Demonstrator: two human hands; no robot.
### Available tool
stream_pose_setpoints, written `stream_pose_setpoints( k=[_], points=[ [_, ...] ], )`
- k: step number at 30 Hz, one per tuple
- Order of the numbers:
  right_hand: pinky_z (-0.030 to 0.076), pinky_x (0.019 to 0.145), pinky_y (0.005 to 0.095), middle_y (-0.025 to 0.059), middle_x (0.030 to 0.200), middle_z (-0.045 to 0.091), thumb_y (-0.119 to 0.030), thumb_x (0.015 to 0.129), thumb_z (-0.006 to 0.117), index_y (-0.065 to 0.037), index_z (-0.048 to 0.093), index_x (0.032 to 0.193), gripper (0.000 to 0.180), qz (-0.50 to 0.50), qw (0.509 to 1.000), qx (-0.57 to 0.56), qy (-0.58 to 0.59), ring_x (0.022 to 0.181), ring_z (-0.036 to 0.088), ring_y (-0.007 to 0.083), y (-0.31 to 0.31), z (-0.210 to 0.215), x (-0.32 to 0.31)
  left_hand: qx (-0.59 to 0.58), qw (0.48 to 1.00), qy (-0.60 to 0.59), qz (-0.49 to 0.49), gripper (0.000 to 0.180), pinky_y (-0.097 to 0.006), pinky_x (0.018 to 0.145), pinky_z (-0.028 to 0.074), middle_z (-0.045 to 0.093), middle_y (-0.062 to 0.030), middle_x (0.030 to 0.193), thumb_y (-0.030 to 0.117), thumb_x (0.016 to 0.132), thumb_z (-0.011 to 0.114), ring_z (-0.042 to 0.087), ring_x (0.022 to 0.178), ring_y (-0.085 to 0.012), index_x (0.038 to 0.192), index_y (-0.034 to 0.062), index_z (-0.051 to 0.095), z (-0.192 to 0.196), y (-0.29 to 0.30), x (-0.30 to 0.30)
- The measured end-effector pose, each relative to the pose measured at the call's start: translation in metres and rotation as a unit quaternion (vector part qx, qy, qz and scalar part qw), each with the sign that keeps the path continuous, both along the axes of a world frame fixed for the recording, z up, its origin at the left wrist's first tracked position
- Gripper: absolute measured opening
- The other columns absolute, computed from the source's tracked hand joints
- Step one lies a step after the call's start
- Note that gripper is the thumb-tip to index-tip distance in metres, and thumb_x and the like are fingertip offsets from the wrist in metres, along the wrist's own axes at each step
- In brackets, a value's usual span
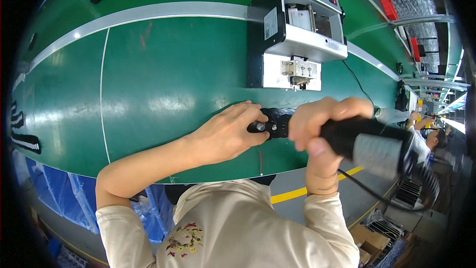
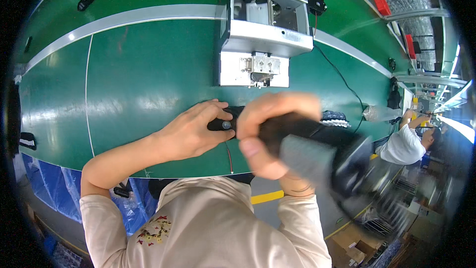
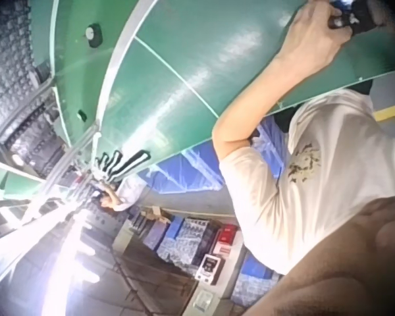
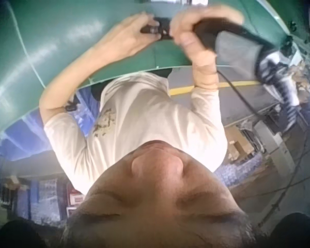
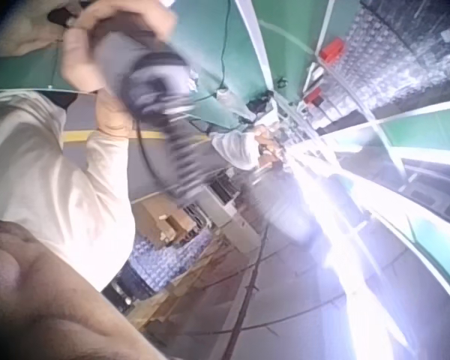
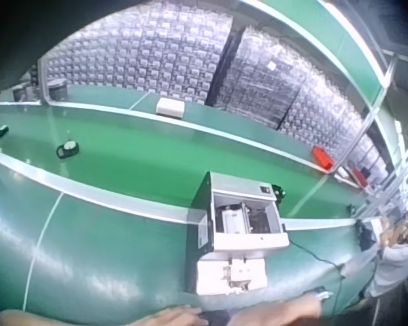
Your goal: Assemble small electronic components using an electric screwdriver at a factory workbench.
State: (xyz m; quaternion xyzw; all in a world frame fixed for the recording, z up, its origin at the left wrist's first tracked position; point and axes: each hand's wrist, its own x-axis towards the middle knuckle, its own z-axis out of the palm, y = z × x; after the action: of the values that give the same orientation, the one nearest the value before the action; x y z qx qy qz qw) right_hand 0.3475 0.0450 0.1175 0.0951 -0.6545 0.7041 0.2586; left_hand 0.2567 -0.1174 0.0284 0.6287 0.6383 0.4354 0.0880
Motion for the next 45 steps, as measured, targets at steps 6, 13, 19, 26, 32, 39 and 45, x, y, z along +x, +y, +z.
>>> stream_pose_setpoints(
  k=[6, 13, 19, 26, 32, 39, 45],
  points=[
    [0.042, 0.045, 0.032, 0.0047, 0.064, 0.044, -0.009, 0.081, 0.054, -0.009, 0.034, 0.135, 0.058, -0.087, 0.986, -0.058, 0.132, 0.043, 0.043, 0.0143, 0.033, 0.041, -0.028, 0.007, 1.0, -0.01, -0.003, 0.022, -0.041, 0.091, 0.05, 0.056, -0.0109, 0.107, 0.008, 0.074, 0.067, 0.056, 0.105, -0.032, 0.095, 0.0086, 0.07, -0.002, 0.002, 0.001],
    [0.045, 0.043, 0.0339, 0.0075, 0.065, 0.049, -0.001, 0.077, 0.053, -0.003, 0.041, 0.123, 0.048, -0.132, 0.987, -0.03, 0.087, 0.043, 0.044, 0.0147, 0.038, 0.033, -0.052, 0.005, 1.0, -0.005, -0.004, 0.022, -0.04, 0.09, 0.051, 0.055, -0.01, 0.109, 0.008, 0.074, 0.068, 0.055, 0.107, -0.031, 0.096, 0.0095, 0.069, -0.002, 0.001, 0.001],
    [0.044, 0.044, 0.0325, 0.0073, 0.065, 0.05, -0.002, 0.077, 0.056, -0.006, 0.041, 0.12, 0.045, -0.102, 0.99, -0.051, 0.079, 0.043, 0.045, 0.0154, 0.031, 0.028, -0.044, 0.0, 1.0, -0.005, 0.002, 0.021, -0.041, 0.09, 0.051, 0.055, -0.0103, 0.109, 0.009, 0.075, 0.067, 0.055, 0.107, -0.0317, 0.096, 0.0094, 0.069, -0.005, 0.0, 0.002],
    [0.042, 0.044, 0.0321, 0.0037, 0.063, 0.049, -0.01, 0.078, 0.073, -0.014, 0.038, 0.112, 0.048, -0.116, 0.99, -0.074, 0.029, 0.045, 0.048, 0.0166, -0.014, 0.018, 0.006, -0.009, 1.0, -0.013, 0.001, 0.018, -0.043, 0.094, 0.05, 0.056, -0.0115, 0.108, 0.01, 0.075, 0.071, 0.057, 0.109, -0.0338, 0.093, 0.0101, 0.072, -0.008, 0.001, 0.002],
    [0.044, 0.05, 0.0347, 0.0053, 0.066, 0.049, -0.008, 0.078, 0.073, -0.014, 0.037, 0.111, 0.048, -0.092, 0.99, -0.101, -0.027, 0.05, 0.047, 0.0172, -0.021, 0.009, 0.017, 0.013, 1.0, -0.013, 0.012, 0.015, -0.04, 0.091, 0.05, 0.056, -0.0108, 0.106, 0.012, 0.076, 0.068, 0.057, 0.103, -0.0302, 0.09, 0.0085, 0.072, -0.008, 0.001, 0.003],
    [0.044, 0.048, 0.0335, 0.0059, 0.066, 0.05, -0.001, 0.078, 0.07, -0.011, 0.038, 0.107, 0.044, -0.046, 0.999, -0.028, 0.008, 0.05, 0.048, 0.017, -0.022, -0.002, 0.02, 0.023, 1.0, -0.009, 0.011, 0.019, -0.039, 0.09, 0.05, 0.054, -0.01, 0.106, 0.009, 0.073, 0.066, 0.056, 0.102, -0.0296, 0.092, 0.0088, 0.072, -0.008, 0.0, 0.002],
    [0.048, 0.049, 0.0318, 0.0066, 0.066, 0.052, 0.005, 0.075, 0.066, -0.007, 0.04, 0.103, 0.04, -0.001, 0.998, 0.036, 0.049, 0.049, 0.052, 0.0172, -0.02, -0.01, 0.017, 0.003, 1.0, -0.011, -0.005, 0.026, -0.039, 0.091, 0.049, 0.052, -0.0098, 0.108, 0.005, 0.067, 0.069, 0.056, 0.103, -0.0303, 0.092, 0.0081, 0.071, -0.003, -0.001, 0.0]
  ],
)
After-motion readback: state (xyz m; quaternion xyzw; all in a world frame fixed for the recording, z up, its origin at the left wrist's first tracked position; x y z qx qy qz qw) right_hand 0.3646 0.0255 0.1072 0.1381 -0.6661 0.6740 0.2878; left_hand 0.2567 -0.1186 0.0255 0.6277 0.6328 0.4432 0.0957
